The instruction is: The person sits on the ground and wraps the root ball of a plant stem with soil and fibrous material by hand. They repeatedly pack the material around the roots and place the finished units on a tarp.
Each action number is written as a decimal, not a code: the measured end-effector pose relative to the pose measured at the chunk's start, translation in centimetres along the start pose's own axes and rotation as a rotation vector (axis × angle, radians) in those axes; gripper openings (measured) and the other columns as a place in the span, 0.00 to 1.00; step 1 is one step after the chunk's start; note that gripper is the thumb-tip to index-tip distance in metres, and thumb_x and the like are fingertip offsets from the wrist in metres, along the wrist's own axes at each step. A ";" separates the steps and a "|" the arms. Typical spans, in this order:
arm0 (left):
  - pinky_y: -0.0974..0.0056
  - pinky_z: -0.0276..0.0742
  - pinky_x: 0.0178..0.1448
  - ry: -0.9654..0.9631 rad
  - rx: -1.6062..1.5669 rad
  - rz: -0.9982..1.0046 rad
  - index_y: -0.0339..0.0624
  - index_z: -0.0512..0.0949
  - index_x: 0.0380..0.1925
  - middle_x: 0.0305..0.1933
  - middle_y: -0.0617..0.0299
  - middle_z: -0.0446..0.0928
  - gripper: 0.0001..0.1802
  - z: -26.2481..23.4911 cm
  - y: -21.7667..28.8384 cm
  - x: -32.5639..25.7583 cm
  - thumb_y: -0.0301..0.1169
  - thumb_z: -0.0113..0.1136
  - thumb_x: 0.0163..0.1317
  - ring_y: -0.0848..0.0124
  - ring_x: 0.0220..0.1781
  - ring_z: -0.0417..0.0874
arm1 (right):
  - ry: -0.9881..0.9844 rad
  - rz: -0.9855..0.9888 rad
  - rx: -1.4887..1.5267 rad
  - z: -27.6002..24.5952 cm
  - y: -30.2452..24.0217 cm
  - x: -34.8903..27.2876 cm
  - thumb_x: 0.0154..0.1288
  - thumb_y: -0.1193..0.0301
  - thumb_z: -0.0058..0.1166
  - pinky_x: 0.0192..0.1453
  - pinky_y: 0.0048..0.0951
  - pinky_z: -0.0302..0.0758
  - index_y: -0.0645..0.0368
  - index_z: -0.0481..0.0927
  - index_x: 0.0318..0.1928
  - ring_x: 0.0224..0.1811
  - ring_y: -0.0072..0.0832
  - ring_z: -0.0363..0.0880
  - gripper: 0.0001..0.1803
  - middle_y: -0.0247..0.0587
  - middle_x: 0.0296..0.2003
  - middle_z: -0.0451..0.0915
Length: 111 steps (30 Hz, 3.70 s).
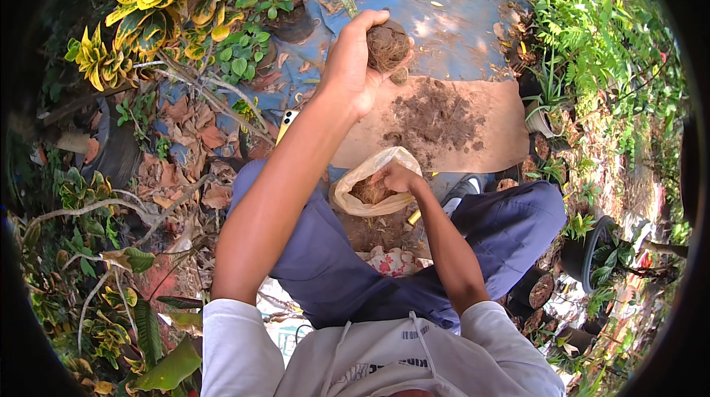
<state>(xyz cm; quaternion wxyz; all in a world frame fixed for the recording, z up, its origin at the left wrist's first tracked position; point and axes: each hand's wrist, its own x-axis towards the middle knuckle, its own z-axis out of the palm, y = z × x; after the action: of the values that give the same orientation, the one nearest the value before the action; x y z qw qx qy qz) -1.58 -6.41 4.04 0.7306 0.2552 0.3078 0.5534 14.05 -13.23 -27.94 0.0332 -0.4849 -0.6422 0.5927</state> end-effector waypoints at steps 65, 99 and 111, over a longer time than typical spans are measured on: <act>0.57 0.87 0.50 0.033 0.141 0.014 0.38 0.71 0.36 0.37 0.53 0.79 0.11 -0.4 -0.4 -0.8 0.35 0.59 0.64 0.60 0.42 0.85 | 0.310 0.175 0.133 3.5 -2.1 -6.9 0.53 0.57 0.69 0.62 0.39 0.72 0.64 0.80 0.53 0.57 0.46 0.77 0.31 0.57 0.56 0.77; 0.57 0.86 0.51 0.044 0.154 0.012 0.40 0.73 0.36 0.37 0.55 0.79 0.10 -0.7 -0.6 -0.7 0.34 0.59 0.64 0.61 0.42 0.85 | 0.736 -0.189 0.189 4.2 0.3 -6.0 0.55 0.76 0.53 0.68 0.38 0.67 0.64 0.78 0.55 0.59 0.48 0.76 0.24 0.56 0.54 0.79; 0.63 0.81 0.50 -0.029 0.615 -0.072 0.34 0.74 0.48 0.43 0.57 0.80 0.27 -0.8 -2.5 -1.6 0.43 0.68 0.58 0.66 0.45 0.84 | 0.843 -0.127 1.147 4.0 -0.5 -5.8 0.72 0.66 0.45 0.54 0.32 0.75 0.65 0.76 0.58 0.49 0.29 0.78 0.20 0.40 0.51 0.80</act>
<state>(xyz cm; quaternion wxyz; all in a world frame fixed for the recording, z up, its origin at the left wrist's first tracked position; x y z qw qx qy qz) -0.85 -8.55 1.97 0.6427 0.4612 0.4591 0.4043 14.34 -19.85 -25.65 0.5627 -0.5406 -0.1890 0.5961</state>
